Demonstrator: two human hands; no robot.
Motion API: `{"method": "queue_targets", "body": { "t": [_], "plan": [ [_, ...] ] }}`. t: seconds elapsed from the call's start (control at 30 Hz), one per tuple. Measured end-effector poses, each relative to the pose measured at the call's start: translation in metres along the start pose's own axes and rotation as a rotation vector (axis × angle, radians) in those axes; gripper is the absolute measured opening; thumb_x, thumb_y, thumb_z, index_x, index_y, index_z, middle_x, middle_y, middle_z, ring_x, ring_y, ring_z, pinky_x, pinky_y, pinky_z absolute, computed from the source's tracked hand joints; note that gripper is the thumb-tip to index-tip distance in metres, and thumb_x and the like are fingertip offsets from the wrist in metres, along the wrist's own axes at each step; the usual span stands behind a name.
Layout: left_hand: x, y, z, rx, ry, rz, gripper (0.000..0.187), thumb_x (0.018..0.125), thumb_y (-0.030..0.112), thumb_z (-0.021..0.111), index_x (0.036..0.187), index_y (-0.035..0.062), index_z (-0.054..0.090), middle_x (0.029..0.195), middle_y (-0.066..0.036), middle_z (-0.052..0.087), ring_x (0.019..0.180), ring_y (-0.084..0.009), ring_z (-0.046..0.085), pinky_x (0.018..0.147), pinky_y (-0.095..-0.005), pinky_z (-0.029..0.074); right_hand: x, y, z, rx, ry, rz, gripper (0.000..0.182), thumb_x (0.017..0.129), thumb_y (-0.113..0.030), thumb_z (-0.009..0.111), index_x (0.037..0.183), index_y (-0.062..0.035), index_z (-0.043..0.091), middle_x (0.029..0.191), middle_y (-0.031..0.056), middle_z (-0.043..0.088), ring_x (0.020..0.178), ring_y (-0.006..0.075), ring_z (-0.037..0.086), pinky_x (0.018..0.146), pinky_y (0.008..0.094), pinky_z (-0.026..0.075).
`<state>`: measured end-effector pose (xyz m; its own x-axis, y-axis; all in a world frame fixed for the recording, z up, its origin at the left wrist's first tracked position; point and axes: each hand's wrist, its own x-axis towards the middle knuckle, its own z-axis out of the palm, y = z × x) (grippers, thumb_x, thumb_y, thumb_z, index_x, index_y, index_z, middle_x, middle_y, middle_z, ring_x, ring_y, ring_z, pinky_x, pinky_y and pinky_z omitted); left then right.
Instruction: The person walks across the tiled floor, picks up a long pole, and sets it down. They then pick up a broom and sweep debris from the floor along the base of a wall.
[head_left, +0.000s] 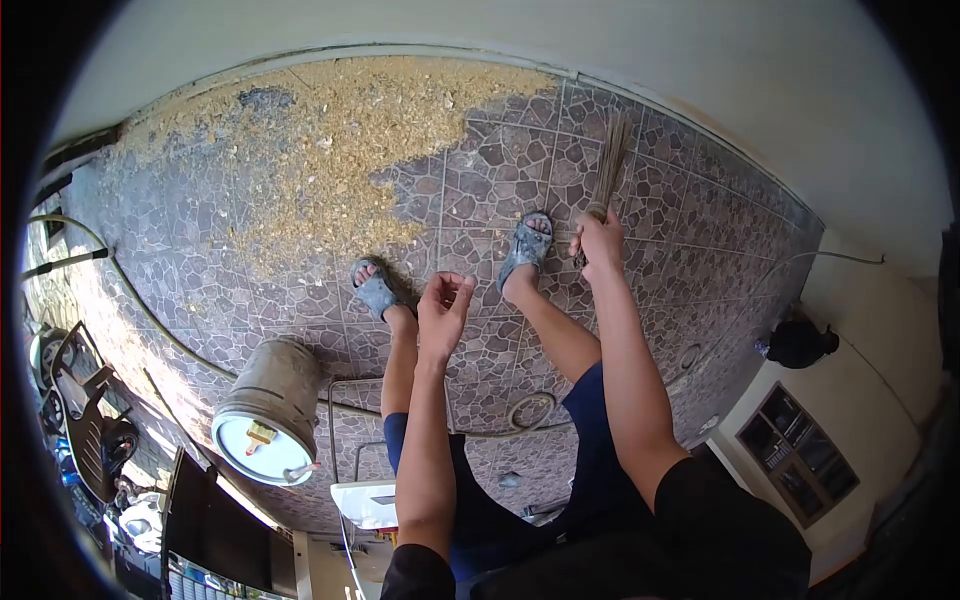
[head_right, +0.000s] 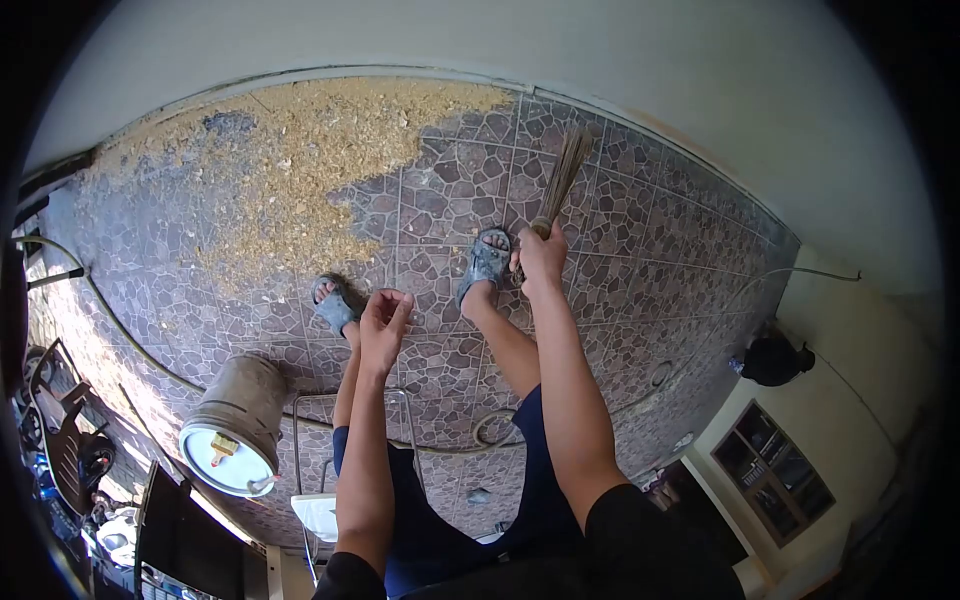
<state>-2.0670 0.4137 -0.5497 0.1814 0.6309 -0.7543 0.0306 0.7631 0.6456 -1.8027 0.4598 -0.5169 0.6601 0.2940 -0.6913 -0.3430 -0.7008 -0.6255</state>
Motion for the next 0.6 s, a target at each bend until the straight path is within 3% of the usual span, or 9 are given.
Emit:
{"method": "queue_targets", "body": {
  "t": [0.07, 0.2, 0.27, 0.3, 0.33, 0.43, 0.5, 0.53, 0.6],
  "plan": [
    [0.005, 0.0, -0.005, 0.001, 0.007, 0.012, 0.022, 0.094, 0.023, 0.069, 0.099, 0.0046, 0.057, 0.082, 0.001, 0.059, 0.069, -0.0042, 0.052, 0.061, -0.0198, 0.043, 0.046, 0.0, 0.034, -0.028, 0.075, -0.01, 0.014, 0.082, 0.002, 0.057, 0.09, -0.0064, 0.048, 0.067, 0.003, 0.051, 0.045, 0.0137, 0.049, 0.038, 0.0301, 0.041],
    [0.005, 0.008, -0.011, -0.082, 0.064, -0.004, 0.021, 0.095, 0.022, 0.068, 0.1, 0.0058, 0.056, 0.084, 0.001, 0.059, 0.07, -0.0042, 0.053, 0.062, -0.0194, 0.043, 0.023, 0.007, 0.146, 0.001, -0.393, -0.07, 0.028, 0.08, 0.003, 0.056, 0.106, -0.0013, 0.049, 0.068, 0.0057, 0.049, 0.045, 0.0164, 0.051, 0.036, 0.0337, 0.042],
    [0.008, 0.006, -0.012, -0.1, 0.082, 0.025, 0.019, 0.095, 0.02, 0.068, 0.099, 0.0061, 0.056, 0.084, 0.001, 0.059, 0.07, -0.0042, 0.053, 0.062, -0.0197, 0.044, -0.032, 0.015, 0.177, -0.141, -0.468, -0.058, 0.055, 0.081, 0.002, 0.057, 0.135, 0.0, 0.045, 0.068, 0.0051, 0.052, 0.045, 0.0161, 0.052, 0.038, 0.0339, 0.042],
    [0.008, 0.001, -0.014, -0.128, 0.077, 0.037, 0.019, 0.095, 0.02, 0.068, 0.099, 0.0061, 0.056, 0.084, 0.001, 0.059, 0.07, -0.0042, 0.053, 0.062, -0.0197, 0.044, -0.06, 0.022, 0.176, -0.202, -0.448, -0.091, 0.066, 0.083, 0.002, 0.057, 0.146, -0.0012, 0.039, 0.066, 0.0037, 0.051, 0.044, 0.0144, 0.05, 0.038, 0.033, 0.042],
    [0.009, 0.0, -0.015, -0.158, 0.074, 0.053, 0.018, 0.095, 0.019, 0.068, 0.099, 0.0062, 0.056, 0.084, 0.002, 0.059, 0.07, -0.0043, 0.053, 0.062, -0.0196, 0.043, -0.077, 0.024, 0.163, -0.267, -0.48, -0.122, 0.083, 0.084, 0.003, 0.056, 0.157, -0.0065, 0.017, 0.068, 0.0035, 0.051, 0.043, 0.0141, 0.05, 0.038, 0.0332, 0.042],
    [0.011, 0.007, -0.017, -0.157, 0.102, 0.058, 0.017, 0.094, 0.016, 0.068, 0.099, 0.0052, 0.057, 0.083, 0.002, 0.058, 0.07, -0.0039, 0.052, 0.062, -0.0194, 0.042, -0.122, -0.002, 0.094, -0.14, -0.456, 0.039, 0.077, 0.085, 0.005, 0.054, 0.155, -0.0059, 0.024, 0.068, 0.0009, 0.05, 0.043, 0.0116, 0.051, 0.035, 0.031, 0.041],
    [0.011, 0.009, -0.019, -0.152, 0.141, 0.018, 0.016, 0.094, 0.014, 0.068, 0.099, 0.004, 0.058, 0.082, 0.002, 0.058, 0.07, -0.0035, 0.05, 0.062, -0.0192, 0.041, -0.108, -0.009, 0.055, -0.047, -0.283, 0.019, 0.065, 0.086, 0.004, 0.055, 0.148, -0.0049, 0.037, 0.067, 0.001, 0.05, 0.041, 0.011, 0.049, 0.033, 0.0304, 0.039],
    [0.011, 0.009, -0.018, -0.14, 0.137, 0.04, 0.016, 0.094, 0.015, 0.069, 0.099, 0.0042, 0.058, 0.082, 0.002, 0.058, 0.069, -0.0033, 0.05, 0.062, -0.0191, 0.041, -0.072, 0.0, 0.036, -0.035, -0.197, 0.044, 0.075, 0.086, 0.003, 0.054, 0.154, -0.0087, 0.024, 0.07, 0.004, 0.052, 0.039, 0.0125, 0.046, 0.032, 0.0299, 0.038],
    [0.01, 0.006, -0.019, -0.123, 0.135, 0.06, 0.016, 0.094, 0.015, 0.069, 0.098, 0.0044, 0.058, 0.081, 0.002, 0.058, 0.069, -0.0032, 0.049, 0.062, -0.0189, 0.041, 0.0, 0.001, 0.021, -0.074, 0.016, -0.002, 0.07, 0.084, 0.002, 0.054, 0.149, -0.0016, 0.028, 0.071, 0.007, 0.054, 0.043, 0.0166, 0.049, 0.034, 0.0327, 0.04]
  ]
}}
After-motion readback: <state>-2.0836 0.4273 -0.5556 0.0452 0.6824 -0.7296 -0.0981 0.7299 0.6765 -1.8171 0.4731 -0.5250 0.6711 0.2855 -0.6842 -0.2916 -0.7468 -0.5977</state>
